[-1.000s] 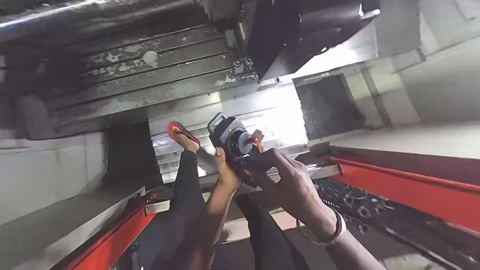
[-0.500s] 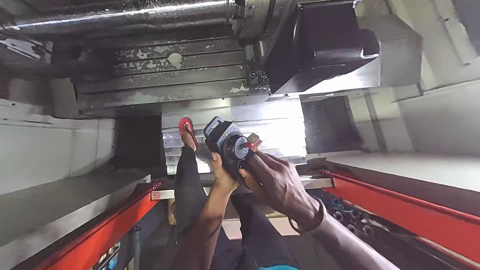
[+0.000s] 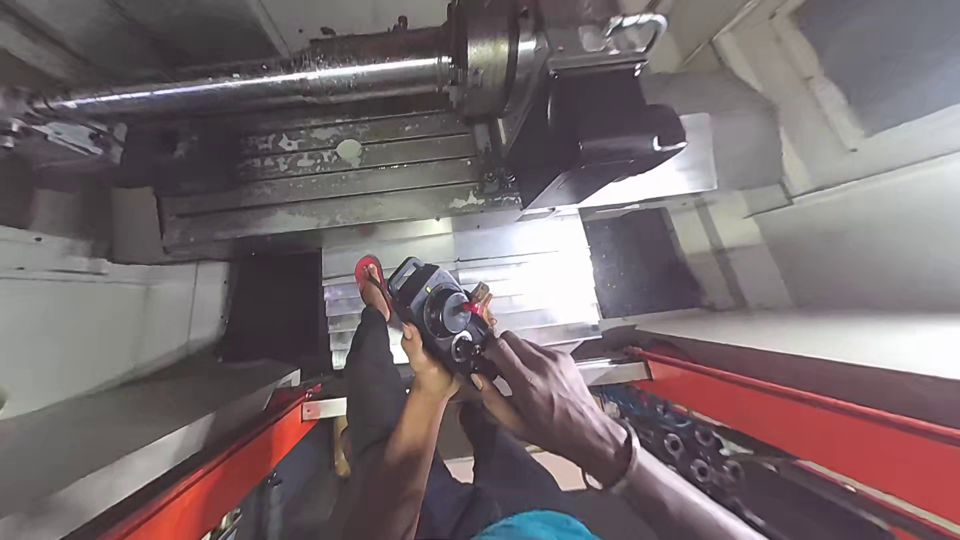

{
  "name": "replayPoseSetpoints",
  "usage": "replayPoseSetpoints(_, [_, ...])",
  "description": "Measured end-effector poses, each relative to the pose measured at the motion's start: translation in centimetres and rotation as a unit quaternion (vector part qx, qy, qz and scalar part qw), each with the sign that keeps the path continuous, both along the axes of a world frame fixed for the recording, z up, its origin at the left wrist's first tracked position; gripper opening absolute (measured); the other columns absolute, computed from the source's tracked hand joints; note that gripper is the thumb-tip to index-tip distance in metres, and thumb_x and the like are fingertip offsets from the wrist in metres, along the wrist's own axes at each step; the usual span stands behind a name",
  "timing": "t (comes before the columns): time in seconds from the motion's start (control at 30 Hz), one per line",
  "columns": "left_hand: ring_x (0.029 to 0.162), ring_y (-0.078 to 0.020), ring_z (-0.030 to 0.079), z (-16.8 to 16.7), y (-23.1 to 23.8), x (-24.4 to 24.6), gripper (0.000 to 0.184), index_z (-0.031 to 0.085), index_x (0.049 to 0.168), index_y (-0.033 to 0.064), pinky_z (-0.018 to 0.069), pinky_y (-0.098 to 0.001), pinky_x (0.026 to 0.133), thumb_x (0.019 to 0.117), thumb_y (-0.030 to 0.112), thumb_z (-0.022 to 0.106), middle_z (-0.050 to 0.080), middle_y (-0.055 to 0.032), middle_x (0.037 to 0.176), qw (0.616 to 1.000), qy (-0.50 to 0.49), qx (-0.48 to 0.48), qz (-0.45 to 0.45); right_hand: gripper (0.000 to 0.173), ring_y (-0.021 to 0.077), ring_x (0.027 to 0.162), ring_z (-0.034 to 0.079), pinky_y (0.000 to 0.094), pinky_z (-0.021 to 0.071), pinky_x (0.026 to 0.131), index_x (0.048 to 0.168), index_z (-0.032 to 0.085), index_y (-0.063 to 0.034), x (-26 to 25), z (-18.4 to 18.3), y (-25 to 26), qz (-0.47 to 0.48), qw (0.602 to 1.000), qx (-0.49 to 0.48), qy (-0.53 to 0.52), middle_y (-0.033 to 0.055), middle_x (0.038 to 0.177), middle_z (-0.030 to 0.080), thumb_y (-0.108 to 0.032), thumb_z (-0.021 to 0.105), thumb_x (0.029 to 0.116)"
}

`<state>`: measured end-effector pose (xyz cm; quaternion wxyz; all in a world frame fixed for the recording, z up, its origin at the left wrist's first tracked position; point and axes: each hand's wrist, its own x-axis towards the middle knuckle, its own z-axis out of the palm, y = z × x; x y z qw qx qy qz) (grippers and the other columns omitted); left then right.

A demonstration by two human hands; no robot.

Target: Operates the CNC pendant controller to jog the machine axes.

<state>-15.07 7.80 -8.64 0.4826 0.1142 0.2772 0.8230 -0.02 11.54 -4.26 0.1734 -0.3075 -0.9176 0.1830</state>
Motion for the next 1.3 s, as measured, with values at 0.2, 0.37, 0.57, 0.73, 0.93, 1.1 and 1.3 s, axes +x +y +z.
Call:
replayPoseSetpoints(0.2, [0.087,-0.0232,0.075,0.4,-0.8,1.5,0.075,0.07,0.111,0.0169,0.063,-0.0422,0.075,0.0698,0.08,0.07,0.076,-0.0106,0.097,0.996,-0.037,-0.073,-0.03,0.044,0.0148,0.057,0.061,0.0309,0.0483,0.045,0.082,0.063,-0.0148,1.1,-1.3,-1.5,-0.036,0.999,0.02,0.024,0.0009,0.07,0.06,-0.049,0.046,0.1035])
replayPoseSetpoints(0.37, [0.088,-0.0124,0.075,1.4,-0.4,0.7,0.082,0.061,0.117,0.0167,0.0641,-0.0334,0.077,0.0679,0.081,0.07,0.076,-0.0003,0.097,0.987,-0.008,-0.159,0.01,0.083,0.0194,0.073,0.069,0.0398,0.0577,0.057,0.112,0.065,-0.0037,0.9,-2.7,-0.9,-0.13,0.979,-0.155,0.011,0.0086,0.095,0.069,-0.082,0.051,0.0855])
replayPoseSetpoints(0.57, [0.103,-0.0047,0.069,-1.7,2.5,-3.8,0.102,0.046,0.134,0.0023,0.0587,-0.0275,0.092,0.0777,0.086,0.057,0.071,0.0021,0.11,0.972,0.049,-0.232,-0.008,0.085,0.0105,0.084,0.072,0.0337,0.0636,0.075,0.144,0.044,-0.0012,-2.9,-7.8,0.2,-0.105,0.89,-0.441,0.051,0.0049,0.11,0.073,-0.051,0.08,0.085])
replayPoseSetpoints(0.73, [0.08,0.0036,0.062,-7.7,7.1,-12.6,0.048,0.069,0.092,0.0049,0.0539,-0.0227,0.079,0.0998,0.049,0.052,0.066,0.0084,0.081,0.909,0.251,-0.278,-0.182,0.077,0.0147,0.084,0.073,0.0356,0.064,0.074,0.139,0.048,-0.0003,-10.0,-10.5,4.0,-0.205,0.817,-0.532,0.081,0.0063,0.101,0.073,-0.044,0.079,0.0839])
replayPoseSetpoints(0.93, [0.108,-0.025,0.07,-20.4,13.3,-28.0,0.057,0.076,0.117,0.0145,0.0519,-0.0527,0.098,0.1015,0.061,0.046,0.075,-0.0081,0.111,0.71,0.453,-0.349,-0.412,0.063,0.0213,0.092,0.071,0.0376,0.0625,0.077,0.136,0.051,0.0004,-17.4,-16.8,10.9,-0.399,0.719,-0.567,0.044,0.0126,0.111,0.069,-0.035,0.072,0.0887])
replayPoseSetpoints(1.1, [0.107,-0.0262,0.07,-23.1,14.3,-32.3,0.035,0.075,0.119,0.0137,0.0527,-0.0505,0.097,0.1019,0.037,0.055,0.075,-0.0098,0.112,0.684,0.436,-0.379,-0.445,0.054,0.0231,0.093,0.068,0.0415,0.0607,0.079,0.132,0.057,0.0007,-21.6,-22.7,16.6,-0.479,0.726,-0.494,-0.014,0.0166,0.111,0.066,-0.033,0.07,0.0915])
replayPoseSetpoints(1.3, [0.101,-0.0237,0.072,-25.6,9.9,-31.0,0.041,0.077,0.114,0.016,0.0549,-0.0527,0.094,0.101,0.047,0.053,0.076,-0.0065,0.106,0.685,0.367,-0.427,-0.462,0.058,0.0308,0.115,0.065,0.0476,0.0533,0.101,0.133,0.061,0.0034,-25.1,-28.8,23.0,-0.479,0.78,-0.374,-0.151,0.0232,0.124,0.067,-0.036,0.073,0.0917])
